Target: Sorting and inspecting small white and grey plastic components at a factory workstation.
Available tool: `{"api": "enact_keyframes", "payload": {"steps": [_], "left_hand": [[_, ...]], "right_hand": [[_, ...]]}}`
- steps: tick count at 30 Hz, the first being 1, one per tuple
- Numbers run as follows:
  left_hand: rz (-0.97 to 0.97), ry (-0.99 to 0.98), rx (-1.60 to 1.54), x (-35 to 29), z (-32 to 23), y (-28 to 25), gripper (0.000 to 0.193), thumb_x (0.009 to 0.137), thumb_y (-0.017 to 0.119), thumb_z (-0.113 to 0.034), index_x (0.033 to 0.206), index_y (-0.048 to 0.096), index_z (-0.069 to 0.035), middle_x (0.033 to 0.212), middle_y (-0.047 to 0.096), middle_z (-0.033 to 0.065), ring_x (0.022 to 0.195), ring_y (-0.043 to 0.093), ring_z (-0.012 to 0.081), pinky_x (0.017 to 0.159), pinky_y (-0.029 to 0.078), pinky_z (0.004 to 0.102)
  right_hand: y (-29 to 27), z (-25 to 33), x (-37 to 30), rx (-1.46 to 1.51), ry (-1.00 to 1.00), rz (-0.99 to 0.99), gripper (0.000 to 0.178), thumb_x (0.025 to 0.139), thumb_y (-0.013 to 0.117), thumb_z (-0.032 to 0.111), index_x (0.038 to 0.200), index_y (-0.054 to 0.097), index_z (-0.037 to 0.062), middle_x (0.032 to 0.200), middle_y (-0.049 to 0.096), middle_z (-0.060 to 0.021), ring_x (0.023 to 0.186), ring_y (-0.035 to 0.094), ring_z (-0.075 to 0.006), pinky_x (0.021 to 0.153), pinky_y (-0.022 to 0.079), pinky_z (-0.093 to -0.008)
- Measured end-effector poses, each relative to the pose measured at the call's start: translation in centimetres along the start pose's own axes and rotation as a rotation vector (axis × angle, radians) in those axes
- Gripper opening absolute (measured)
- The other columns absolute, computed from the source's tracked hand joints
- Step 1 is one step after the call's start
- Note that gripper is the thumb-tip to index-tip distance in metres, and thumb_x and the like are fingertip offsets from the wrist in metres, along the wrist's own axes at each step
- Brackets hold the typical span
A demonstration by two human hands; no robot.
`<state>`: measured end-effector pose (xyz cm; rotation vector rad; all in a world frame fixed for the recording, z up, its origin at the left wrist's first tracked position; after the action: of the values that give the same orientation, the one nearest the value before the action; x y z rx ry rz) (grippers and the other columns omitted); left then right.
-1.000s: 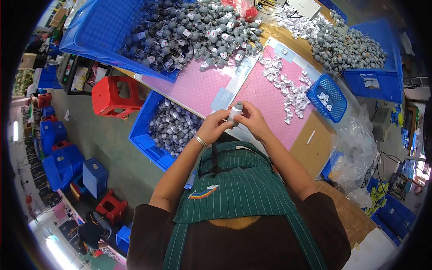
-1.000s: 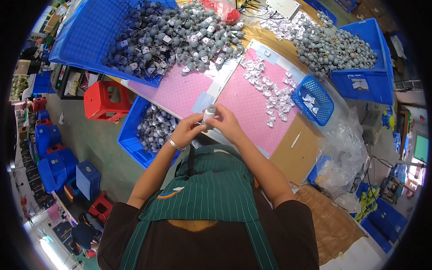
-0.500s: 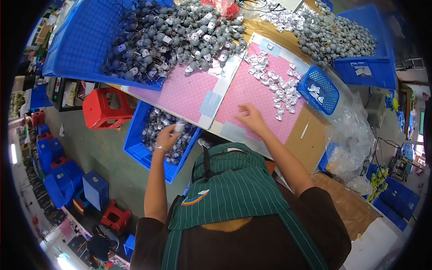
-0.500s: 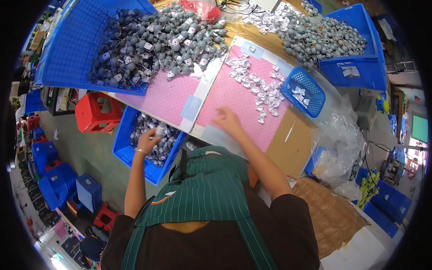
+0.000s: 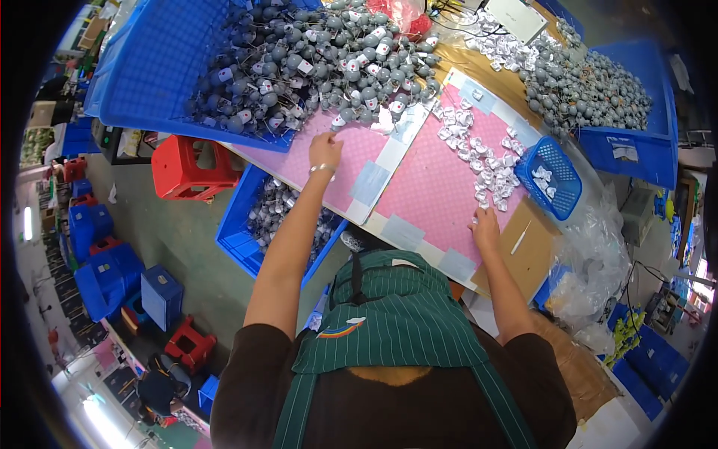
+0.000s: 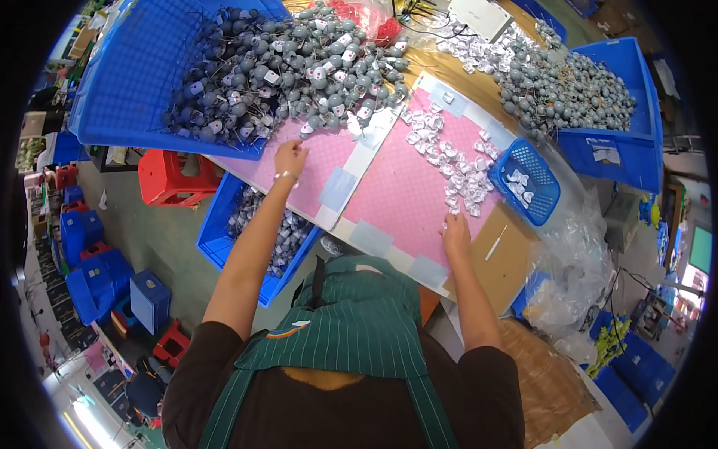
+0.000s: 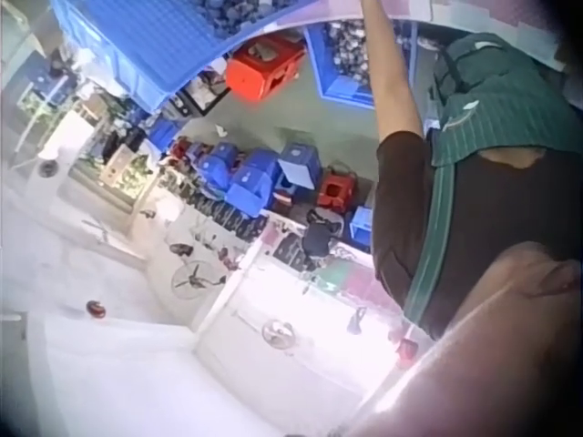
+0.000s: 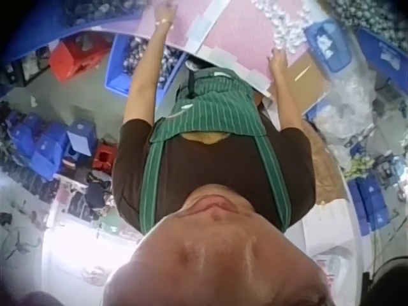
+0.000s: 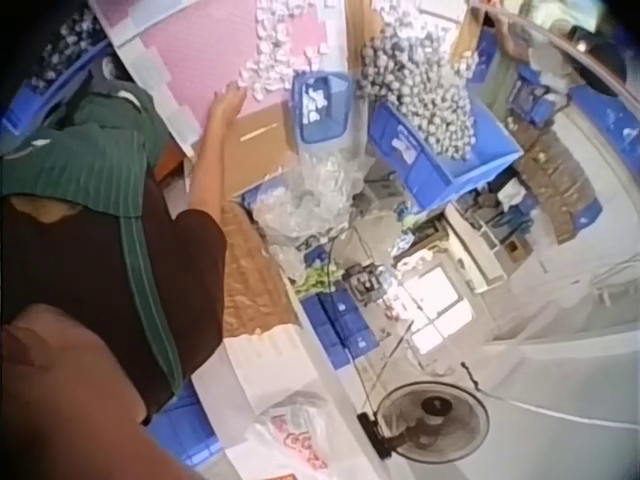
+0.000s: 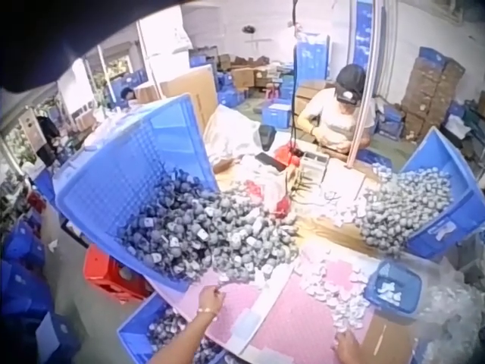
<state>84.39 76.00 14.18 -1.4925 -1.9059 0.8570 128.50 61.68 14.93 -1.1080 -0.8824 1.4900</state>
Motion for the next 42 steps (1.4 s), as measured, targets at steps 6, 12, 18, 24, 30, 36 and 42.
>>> {"api": "enact_keyframes", "payload": {"steps": [6, 12, 18, 24, 30, 36, 42], "left_hand": [[0.099, -0.307, 0.085, 6.1, -3.7, 3.9, 0.045, 0.078, 0.06, -0.041, 0.107, 0.057, -0.007, 0.097, 0.063, 0.0209, 0.09, 0.059, 0.0386, 0.079, 0.046, 0.0435], [0.116, -0.432, 0.161, 3.7, 1.2, 5.1, 0.058, 0.074, 0.06, -0.049, 0.108, 0.056, -0.003, 0.099, 0.062, 0.0242, 0.095, 0.059, 0.0386, 0.083, 0.046, 0.0429], [0.233, -0.451, 0.046, 4.0, 0.3, 4.9, 0.054, 0.068, 0.067, -0.042, 0.101, 0.06, 0.001, 0.099, 0.063, 0.0215, 0.092, 0.061, 0.0365, 0.077, 0.049, 0.0404], [0.26, -0.396, 0.304, 0.3, -2.5, 4.4, 0.035, 0.068, 0.068, -0.033, 0.091, 0.065, -0.006, 0.1, 0.063, 0.0168, 0.092, 0.062, 0.0304, 0.079, 0.05, 0.0417], [0.348, -0.259, 0.205, -4.6, -1.4, 2.7, 0.037, 0.07, 0.07, -0.025, 0.097, 0.06, -0.002, 0.094, 0.062, 0.0123, 0.081, 0.062, 0.029, 0.074, 0.052, 0.0374], [0.618, -0.35, -1.054, -11.3, -7.0, -2.4, 0.054, 0.078, 0.065, -0.005, 0.124, 0.037, 0.0, 0.106, 0.06, 0.0123, 0.095, 0.06, 0.0204, 0.077, 0.05, 0.033], [0.712, -0.286, -1.29, -14.8, -13.1, -6.2, 0.053, 0.081, 0.064, -0.005, 0.127, 0.039, 0.0, 0.115, 0.055, 0.0121, 0.105, 0.055, 0.0203, 0.088, 0.046, 0.0332]], "right_hand": [[1.1, -0.5, -0.6, 0.133, 0.098, -0.105, 0.024, 0.072, 0.067, 0.013, 0.093, 0.057, 0.0036, 0.083, 0.057, -0.0148, 0.078, 0.058, -0.0321, 0.067, 0.047, -0.04], [3.3, 2.5, 0.0, 1.368, 0.568, 0.133, 0.02, 0.091, 0.051, 0.018, 0.103, 0.059, 0.0037, 0.083, 0.06, -0.0085, 0.069, 0.057, -0.0149, 0.057, 0.047, -0.0272], [0.3, 8.9, 1.2, 1.682, 0.497, 0.214, 0.021, 0.094, 0.048, 0.023, 0.1, 0.054, 0.0037, 0.089, 0.06, -0.0094, 0.067, 0.055, -0.0125, 0.057, 0.047, -0.0244], [-1.7, 12.9, 1.8, 1.876, 0.365, 0.285, 0.014, 0.089, 0.055, 0.012, 0.099, 0.054, 0.0028, 0.087, 0.059, -0.006, 0.072, 0.057, -0.0139, 0.064, 0.047, -0.0251], [-4.2, 15.4, 2.1, 1.667, 0.231, 0.248, 0.019, 0.086, 0.057, 0.005, 0.104, 0.054, 0.0016, 0.094, 0.061, -0.0092, 0.081, 0.06, -0.0145, 0.069, 0.048, -0.0249], [-5.4, 17.2, 1.7, 1.58, 0.151, 0.175, 0.021, 0.084, 0.058, 0.003, 0.105, 0.055, -0.0005, 0.096, 0.062, -0.0094, 0.084, 0.059, -0.0123, 0.071, 0.048, -0.0241], [-6.9, 21.9, 0.9, 1.555, 0.008, 0.237, 0.023, 0.082, 0.059, -0.001, 0.105, 0.056, -0.0027, 0.09, 0.062, -0.0065, 0.083, 0.057, -0.0107, 0.074, 0.048, -0.024]]}}
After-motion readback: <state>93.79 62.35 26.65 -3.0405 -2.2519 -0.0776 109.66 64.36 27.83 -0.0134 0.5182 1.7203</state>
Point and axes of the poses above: each hand's wrist, its own x-axis towards the middle knuckle, its own y-axis out of the palm, z = x × y, the point moved 5 cm from there along x, towards the middle knuckle
